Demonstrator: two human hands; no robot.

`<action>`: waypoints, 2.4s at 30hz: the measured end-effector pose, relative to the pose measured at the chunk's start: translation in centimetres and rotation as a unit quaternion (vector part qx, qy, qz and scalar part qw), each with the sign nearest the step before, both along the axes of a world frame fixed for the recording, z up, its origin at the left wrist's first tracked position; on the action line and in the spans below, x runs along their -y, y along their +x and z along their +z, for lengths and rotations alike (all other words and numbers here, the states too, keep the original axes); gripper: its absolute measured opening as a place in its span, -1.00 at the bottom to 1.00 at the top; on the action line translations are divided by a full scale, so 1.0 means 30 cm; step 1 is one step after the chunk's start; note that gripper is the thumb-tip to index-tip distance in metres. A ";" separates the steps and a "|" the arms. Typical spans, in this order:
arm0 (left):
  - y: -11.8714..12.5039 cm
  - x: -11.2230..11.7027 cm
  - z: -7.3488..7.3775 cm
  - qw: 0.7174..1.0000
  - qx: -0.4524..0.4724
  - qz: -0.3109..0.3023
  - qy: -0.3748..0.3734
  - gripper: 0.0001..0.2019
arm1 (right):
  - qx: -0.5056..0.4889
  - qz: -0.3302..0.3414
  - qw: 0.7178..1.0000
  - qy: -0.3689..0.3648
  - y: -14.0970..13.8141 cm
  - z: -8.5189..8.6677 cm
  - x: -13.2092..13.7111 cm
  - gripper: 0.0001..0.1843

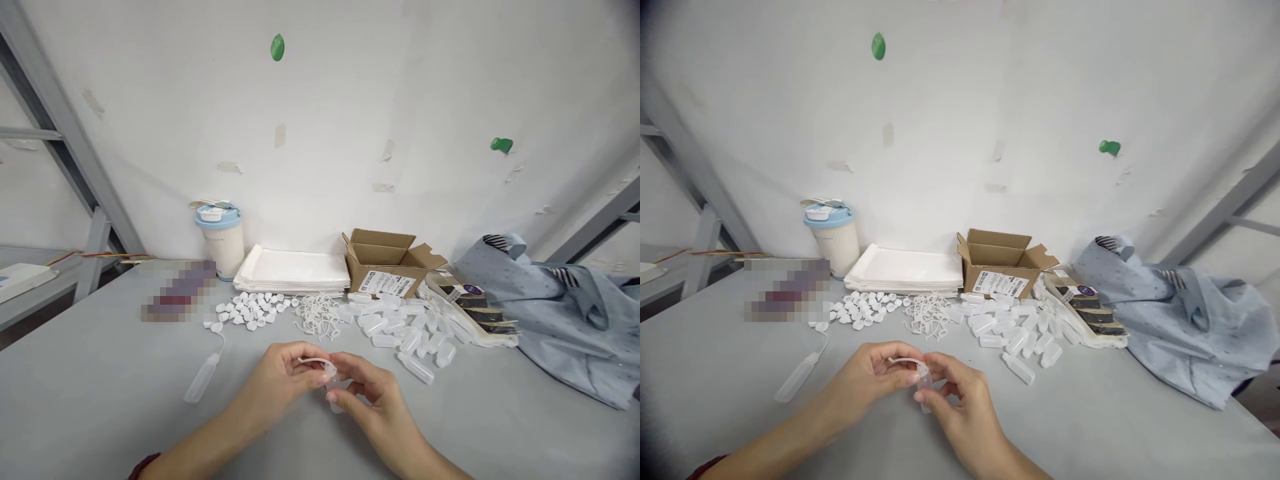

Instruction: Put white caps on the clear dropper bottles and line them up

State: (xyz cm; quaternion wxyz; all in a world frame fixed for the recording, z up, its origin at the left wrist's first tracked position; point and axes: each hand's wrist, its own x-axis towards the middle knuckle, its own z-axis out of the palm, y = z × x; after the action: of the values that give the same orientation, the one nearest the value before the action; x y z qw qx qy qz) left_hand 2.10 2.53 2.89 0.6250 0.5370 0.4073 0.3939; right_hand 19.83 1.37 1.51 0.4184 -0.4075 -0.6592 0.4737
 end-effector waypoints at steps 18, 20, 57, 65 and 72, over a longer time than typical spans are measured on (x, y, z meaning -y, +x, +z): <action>-0.004 0.034 -0.004 0.874 -0.233 -0.007 0.427 -0.71 | -0.143 -0.012 0.970 -0.198 -0.007 0.027 -0.023 -0.61; -0.006 0.033 -0.010 0.864 -0.253 -0.024 0.434 -0.65 | -0.140 -0.013 0.970 -0.201 -0.005 0.028 -0.022 -0.63; -0.508 0.040 0.028 0.829 -0.502 -0.063 0.238 -0.60 | -0.028 0.070 0.966 -0.246 -0.045 -0.034 0.009 -0.57; -0.525 0.045 0.017 0.832 -0.494 -0.072 0.244 -0.59 | -0.023 0.070 0.967 -0.242 -0.047 -0.033 0.008 -0.61; -0.486 0.070 0.057 0.784 -0.528 -0.024 0.326 -0.59 | -0.020 0.069 0.969 -0.237 -0.049 -0.034 0.009 -0.65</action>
State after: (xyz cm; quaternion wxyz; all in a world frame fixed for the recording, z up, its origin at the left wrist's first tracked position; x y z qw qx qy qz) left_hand -12.49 0.42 4.61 0.1097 0.8422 0.5081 0.1434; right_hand 18.36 1.09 0.48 0.2897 -0.4388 -0.5462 0.6520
